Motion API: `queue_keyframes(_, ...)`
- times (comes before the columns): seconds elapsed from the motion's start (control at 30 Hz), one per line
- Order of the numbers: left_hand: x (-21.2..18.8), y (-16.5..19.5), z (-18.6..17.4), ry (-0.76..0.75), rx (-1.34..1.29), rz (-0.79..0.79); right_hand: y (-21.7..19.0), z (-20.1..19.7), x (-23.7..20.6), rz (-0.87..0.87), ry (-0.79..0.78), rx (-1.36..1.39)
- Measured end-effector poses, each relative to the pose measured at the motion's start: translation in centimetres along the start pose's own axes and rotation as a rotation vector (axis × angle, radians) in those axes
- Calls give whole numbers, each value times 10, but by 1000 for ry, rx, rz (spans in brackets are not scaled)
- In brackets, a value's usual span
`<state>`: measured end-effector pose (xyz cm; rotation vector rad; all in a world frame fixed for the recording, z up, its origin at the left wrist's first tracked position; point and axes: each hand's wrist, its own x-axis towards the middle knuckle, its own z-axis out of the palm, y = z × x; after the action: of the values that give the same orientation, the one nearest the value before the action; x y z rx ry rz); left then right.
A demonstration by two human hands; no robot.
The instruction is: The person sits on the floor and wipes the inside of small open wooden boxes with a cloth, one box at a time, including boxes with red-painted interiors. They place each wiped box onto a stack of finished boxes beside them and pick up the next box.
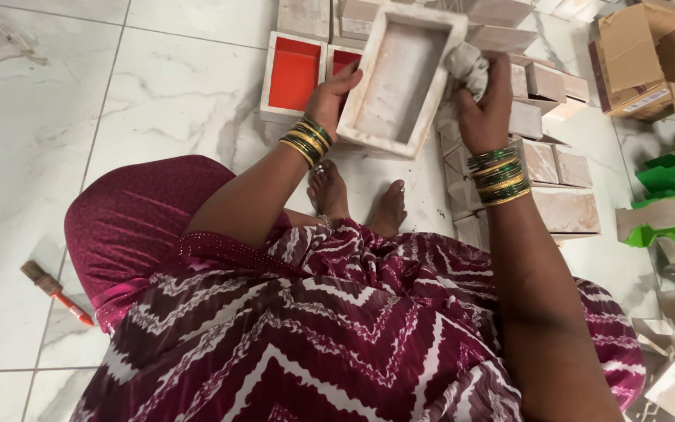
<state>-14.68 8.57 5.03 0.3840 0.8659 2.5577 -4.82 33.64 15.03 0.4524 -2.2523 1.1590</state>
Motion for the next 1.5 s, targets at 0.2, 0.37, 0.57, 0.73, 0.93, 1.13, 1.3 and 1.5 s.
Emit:
queue_keyframes(0.2,7,2,-3,238,-284,111,-13,2,-2,162,-263,100)
queue_keyframes(0.37,6,-3,-5,396,-339,69,-21,14,-4,-53,-119,-238)
queue_keyframes(0.57,9,-18,8,454,-251,42,-15,32,-19,166,-458,-238)
queue_keyframes(0.73,9,-35,10,415,54,163,-15,14,-11,190,-336,-476)
queue_keyframes(0.93,1,-54,14,407,131,-12,-23,22,-19,138,-670,-458)
queue_keyframes(1.13,-10,-40,-6,74,758,-465,15,19,-30,115,-556,-788)
queue_keyframes(1.3,-52,-80,-41,-487,1966,-919,61,15,-41,184,-501,-959)
queue_keyframes(1.5,-71,-121,-53,-457,1948,-992,89,38,-39,290,-590,-1043)
